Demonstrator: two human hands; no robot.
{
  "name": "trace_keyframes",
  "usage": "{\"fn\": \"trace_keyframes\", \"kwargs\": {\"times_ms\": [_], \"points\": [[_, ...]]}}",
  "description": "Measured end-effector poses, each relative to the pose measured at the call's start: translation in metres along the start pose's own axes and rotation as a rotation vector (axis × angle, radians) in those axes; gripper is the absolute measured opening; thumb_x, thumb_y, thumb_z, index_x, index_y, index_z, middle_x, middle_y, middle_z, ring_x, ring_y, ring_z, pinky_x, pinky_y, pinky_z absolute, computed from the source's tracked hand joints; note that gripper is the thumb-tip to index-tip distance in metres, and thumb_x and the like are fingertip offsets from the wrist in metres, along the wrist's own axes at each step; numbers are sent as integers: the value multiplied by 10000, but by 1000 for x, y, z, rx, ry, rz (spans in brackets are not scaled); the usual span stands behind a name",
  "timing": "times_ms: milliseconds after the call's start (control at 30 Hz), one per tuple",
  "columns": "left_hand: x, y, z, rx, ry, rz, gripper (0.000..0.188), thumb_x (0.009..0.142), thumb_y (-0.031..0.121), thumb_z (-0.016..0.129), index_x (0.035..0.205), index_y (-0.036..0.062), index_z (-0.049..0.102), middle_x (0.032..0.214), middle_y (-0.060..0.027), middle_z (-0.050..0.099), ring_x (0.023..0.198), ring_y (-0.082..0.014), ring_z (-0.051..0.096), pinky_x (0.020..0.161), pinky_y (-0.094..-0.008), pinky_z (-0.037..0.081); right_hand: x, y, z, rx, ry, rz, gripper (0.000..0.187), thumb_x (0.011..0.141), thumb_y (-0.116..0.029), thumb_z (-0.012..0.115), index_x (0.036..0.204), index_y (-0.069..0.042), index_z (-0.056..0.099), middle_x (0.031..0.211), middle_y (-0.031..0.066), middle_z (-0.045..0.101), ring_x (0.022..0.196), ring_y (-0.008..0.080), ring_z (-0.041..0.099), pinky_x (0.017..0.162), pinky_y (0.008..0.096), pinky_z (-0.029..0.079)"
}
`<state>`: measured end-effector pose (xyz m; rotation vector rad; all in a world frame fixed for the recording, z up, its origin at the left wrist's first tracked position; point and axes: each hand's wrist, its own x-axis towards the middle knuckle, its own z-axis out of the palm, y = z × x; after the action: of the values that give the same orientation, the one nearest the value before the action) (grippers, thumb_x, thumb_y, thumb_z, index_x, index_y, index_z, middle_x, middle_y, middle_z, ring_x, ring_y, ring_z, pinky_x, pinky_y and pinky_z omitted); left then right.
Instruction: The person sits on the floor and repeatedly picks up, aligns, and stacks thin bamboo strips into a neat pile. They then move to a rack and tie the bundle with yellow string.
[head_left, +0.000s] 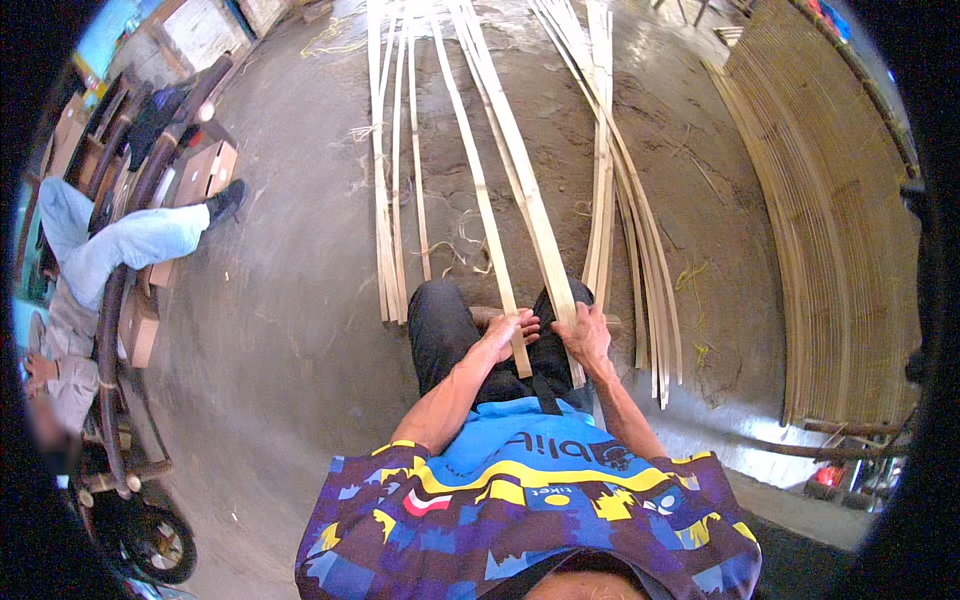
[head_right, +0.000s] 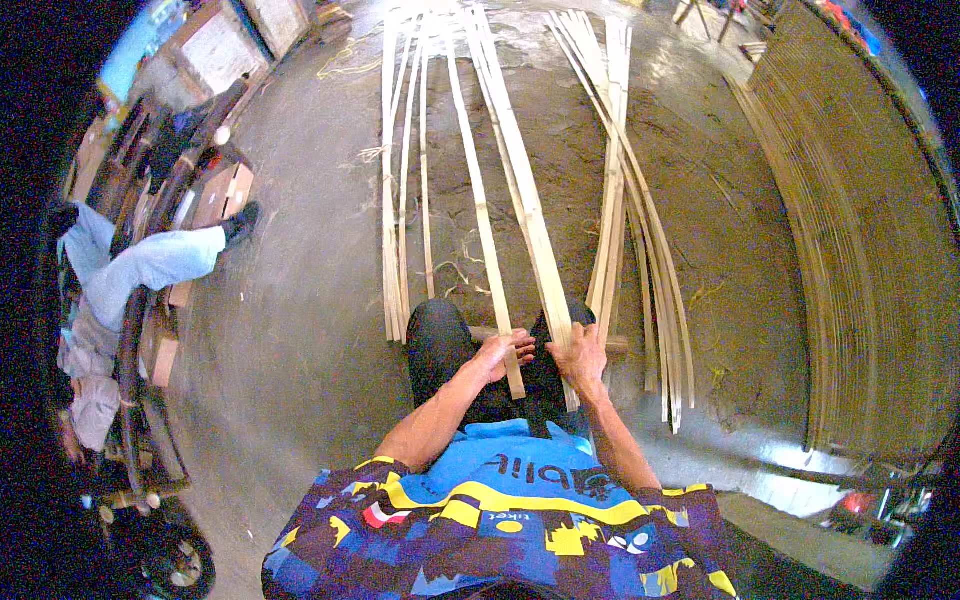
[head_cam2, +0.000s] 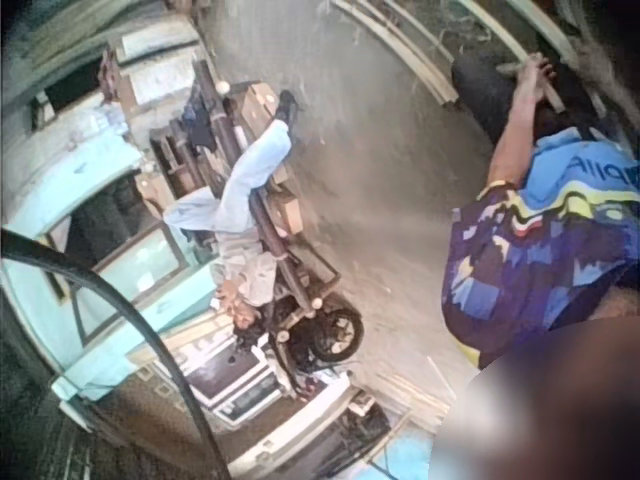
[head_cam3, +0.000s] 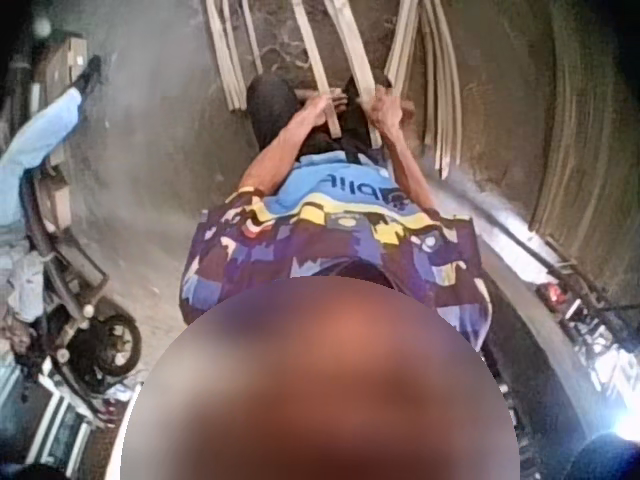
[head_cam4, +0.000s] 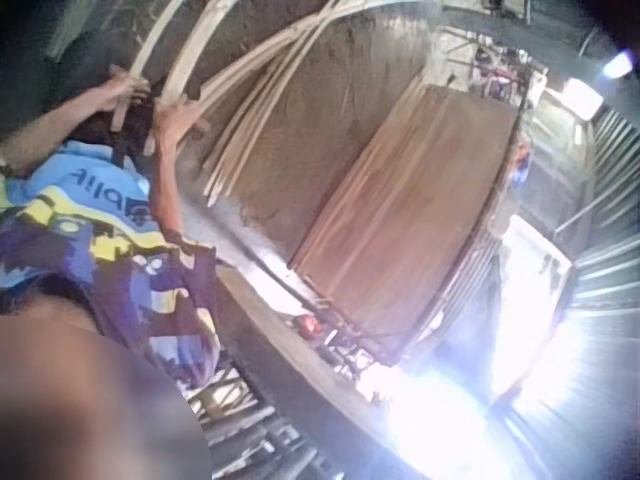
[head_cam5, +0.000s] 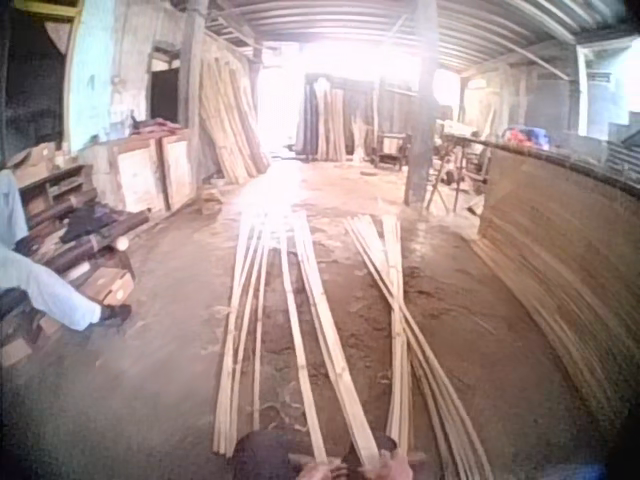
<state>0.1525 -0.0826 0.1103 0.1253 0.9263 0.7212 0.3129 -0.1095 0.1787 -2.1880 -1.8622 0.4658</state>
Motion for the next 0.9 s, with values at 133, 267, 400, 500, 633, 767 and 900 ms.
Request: {"fn": "trace_keyframes", "kwargs": {"times_ms": [133,267,400,500,633,767,900], "points": [[-2,-2,1,42,-8,25,290,842,251,461,1051,50,446,861,-89,579,696,-163,557,544,-274,463,-3,-5,5,-61,45,-86,542,590,-307,698,968,-4,455,923,177,453,922,332,445,723,407,406],[3,4,-6,104,121,120,238,865,241,398,986,51,470,783,-74,570,576,-138,516,497,-264,435,0,-6,4,76,12,-14,576,578,-259,705,1008,4,427,957,192,443,942,346,438,766,406,398],[-1,13,-9,807,578,477,400,741,225,566,1039,-7,435,865,-161,535,792,-275,530,709,-400,433,0,-8,2,111,-7,11,546,573,-210,703,994,-8,421,955,176,427,893,344,454,743,410,411],[-9,10,1,1284,752,845,660,659,176,618,1189,-17,277,1183,-208,292,1116,-359,261,941,-412,209,-4,-10,3,97,9,-3,607,564,-204,704,1068,-37,410,989,170,420,915,343,442,748,412,408],[-3,-7,28,1069,345,806,647,721,196,582,1230,-22,247,1122,-230,426,1032,-347,422,889,-398,327,-13,-13,7,64,88,-35,525,599,-170,667,1069,-90,447,1032,132,404,965,323,405,759,434,386],[18,-15,42,1012,357,461,432,809,216,492,1160,-17,398,1007,-133,549,898,-235,518,762,-309,419,-18,-13,9,104,141,-29,425,620,-135,639,1019,-114,495,1033,118,402,953,315,399,752,460,366],[29,-8,39,663,219,425,257,827,169,465,1038,39,532,914,-33,579,813,-143,523,677,-283,410,-17,-12,7,184,100,29,448,595,-108,657,1021,-90,520,1006,123,418,944,302,404,804,402,352]]}}
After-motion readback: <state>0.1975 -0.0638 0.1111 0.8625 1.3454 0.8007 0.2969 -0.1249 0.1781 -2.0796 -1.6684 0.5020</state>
